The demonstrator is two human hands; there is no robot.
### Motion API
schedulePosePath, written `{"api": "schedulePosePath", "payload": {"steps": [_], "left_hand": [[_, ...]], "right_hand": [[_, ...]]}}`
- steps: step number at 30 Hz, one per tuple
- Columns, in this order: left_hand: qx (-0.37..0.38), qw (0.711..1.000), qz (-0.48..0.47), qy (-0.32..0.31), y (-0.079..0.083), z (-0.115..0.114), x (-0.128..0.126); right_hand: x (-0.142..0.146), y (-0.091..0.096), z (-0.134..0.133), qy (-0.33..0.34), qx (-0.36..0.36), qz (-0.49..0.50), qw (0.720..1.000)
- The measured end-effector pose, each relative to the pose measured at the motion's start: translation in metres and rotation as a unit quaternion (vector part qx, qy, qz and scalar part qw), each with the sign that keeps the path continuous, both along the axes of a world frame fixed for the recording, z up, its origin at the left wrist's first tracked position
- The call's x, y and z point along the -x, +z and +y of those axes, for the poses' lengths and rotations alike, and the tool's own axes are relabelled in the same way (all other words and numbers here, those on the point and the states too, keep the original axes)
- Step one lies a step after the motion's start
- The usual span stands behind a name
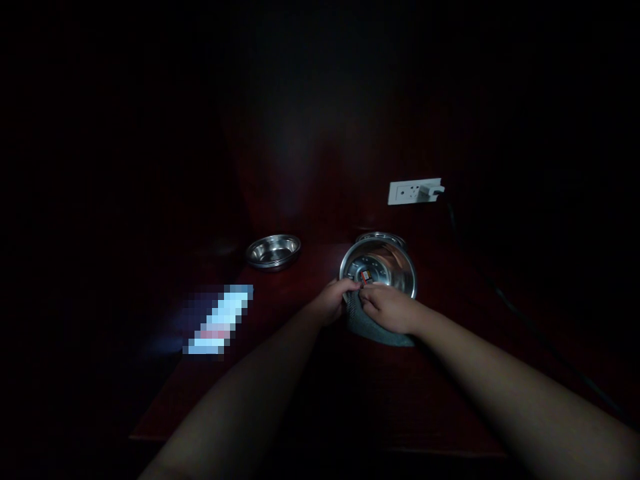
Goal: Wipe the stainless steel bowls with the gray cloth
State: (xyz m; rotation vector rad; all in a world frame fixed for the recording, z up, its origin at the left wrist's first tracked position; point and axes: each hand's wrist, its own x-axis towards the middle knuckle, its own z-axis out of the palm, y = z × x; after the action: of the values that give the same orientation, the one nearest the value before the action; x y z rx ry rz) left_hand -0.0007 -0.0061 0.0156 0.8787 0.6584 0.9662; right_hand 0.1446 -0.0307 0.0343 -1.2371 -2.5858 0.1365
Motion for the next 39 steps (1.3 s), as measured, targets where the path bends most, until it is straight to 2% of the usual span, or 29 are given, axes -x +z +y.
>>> {"api": "schedulePosePath", "payload": {"steps": [12,17,32,39], "left_hand": [[-0.01,1.0,-0.008,-0.007,-0.003,0.004,0.0],[-0.003,1.0,-0.006,-0.014,-0.002,0.003,0.0],[0.015,0.999,0.01,-0.036,0.0,0.002,0.004],[0.023,0.999,0.019,-0.025,-0.001,0.003,0.005]], "right_hand": [[-0.004,0.001,0.002,-0.005,0.003,-0.021,1.0],[-0.006,-0.003,0.005,-0.005,0.003,0.004,1.0],[-0.015,0.003,0.006,-0.089,-0.019,0.06,0.994],[-0.018,0.009,0.005,-0.12,0.007,0.067,0.99]]}}
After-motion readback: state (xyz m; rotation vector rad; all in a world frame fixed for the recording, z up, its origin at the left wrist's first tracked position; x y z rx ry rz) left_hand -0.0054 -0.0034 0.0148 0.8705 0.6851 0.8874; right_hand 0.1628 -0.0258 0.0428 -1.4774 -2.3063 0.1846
